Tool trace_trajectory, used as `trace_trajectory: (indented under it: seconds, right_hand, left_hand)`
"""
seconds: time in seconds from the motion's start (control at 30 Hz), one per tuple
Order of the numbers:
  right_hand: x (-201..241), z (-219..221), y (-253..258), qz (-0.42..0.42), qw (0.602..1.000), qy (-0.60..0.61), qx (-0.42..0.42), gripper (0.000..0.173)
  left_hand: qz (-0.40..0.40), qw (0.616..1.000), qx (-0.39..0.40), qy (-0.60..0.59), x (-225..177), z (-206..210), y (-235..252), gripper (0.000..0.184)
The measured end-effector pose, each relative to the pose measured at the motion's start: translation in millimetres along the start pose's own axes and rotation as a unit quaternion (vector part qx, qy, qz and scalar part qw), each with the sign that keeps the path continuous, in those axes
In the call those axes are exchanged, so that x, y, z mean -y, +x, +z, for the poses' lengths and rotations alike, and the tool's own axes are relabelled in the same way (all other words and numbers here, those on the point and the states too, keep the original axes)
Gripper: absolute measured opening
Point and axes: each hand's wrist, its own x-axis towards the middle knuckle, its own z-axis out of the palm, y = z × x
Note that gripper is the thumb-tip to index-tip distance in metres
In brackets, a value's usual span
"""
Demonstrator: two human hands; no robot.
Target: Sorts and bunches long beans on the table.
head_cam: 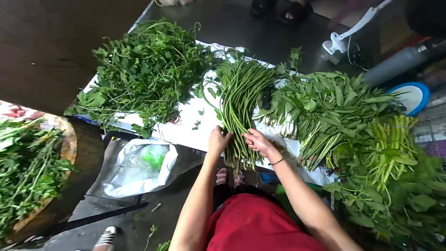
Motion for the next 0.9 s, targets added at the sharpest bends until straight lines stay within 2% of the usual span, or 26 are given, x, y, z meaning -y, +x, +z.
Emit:
trace_trajectory:
  seconds: [0.03, 0.07, 0.27, 0.33, 0.4, 0.5, 0.7, 0.77, 0.9]
  right_hand:
    - [0.5, 1.6, 0.3, 0.001, 1.0, 0.002, 0.0, 0.024]
    - [-0.4, 2.6, 1.1, 0.001, 1.0, 0.004, 0.001, 0.022]
    - [-1.8, 0.2, -0.3, -0.019, 0.999, 0.039, -0.022, 0.023]
    - [1.3, 2.0, -0.5, -0.021, 0.999, -0.023, -0.04, 0.023]
    - [1.0, 7.2, 3.9, -0.024, 0.986, -0.154, -0.062, 0.027]
    - [0.0, 15.1, 8.1, -0.013, 0.941, -0.332, -0.066, 0.031]
    - [5.9, 34.6, 2.4, 0.015, 0.867, -0.494, -0.069, 0.039]
    - [5.5, 29.7, 7.5, 0.01, 0.877, -0.477, -0.056, 0.037]
    - [0.8, 7.7, 14.2, 0.002, 0.951, -0.307, -0.033, 0.037]
  left_hand:
    - [0.036, 0.998, -0.059, -0.001, 30.9, 25.1, 25.6, 0.052]
    - [0.051, 0.995, -0.082, -0.004, 47.0, 38.2, 40.2, 0.049]
    - [0.031, 0.998, -0.04, -0.025, 52.7, 38.0, 51.9, 0.032]
    - [0.02, 0.998, -0.025, -0.056, 53.3, 33.6, 51.0, 0.031]
    - [-0.002, 0.995, -0.011, -0.103, 54.2, 29.4, 50.5, 0.029]
    - [-0.024, 0.988, -0.004, -0.154, 58.9, 24.5, 50.2, 0.026]
    - [-0.032, 0.987, -0.008, -0.156, 66.4, 13.1, 45.0, 0.027]
    - [-0.036, 0.985, -0.013, -0.169, 67.2, 11.7, 43.7, 0.025]
    - [-0.009, 0.991, -0.005, -0.134, 75.6, 14.1, 45.8, 0.026]
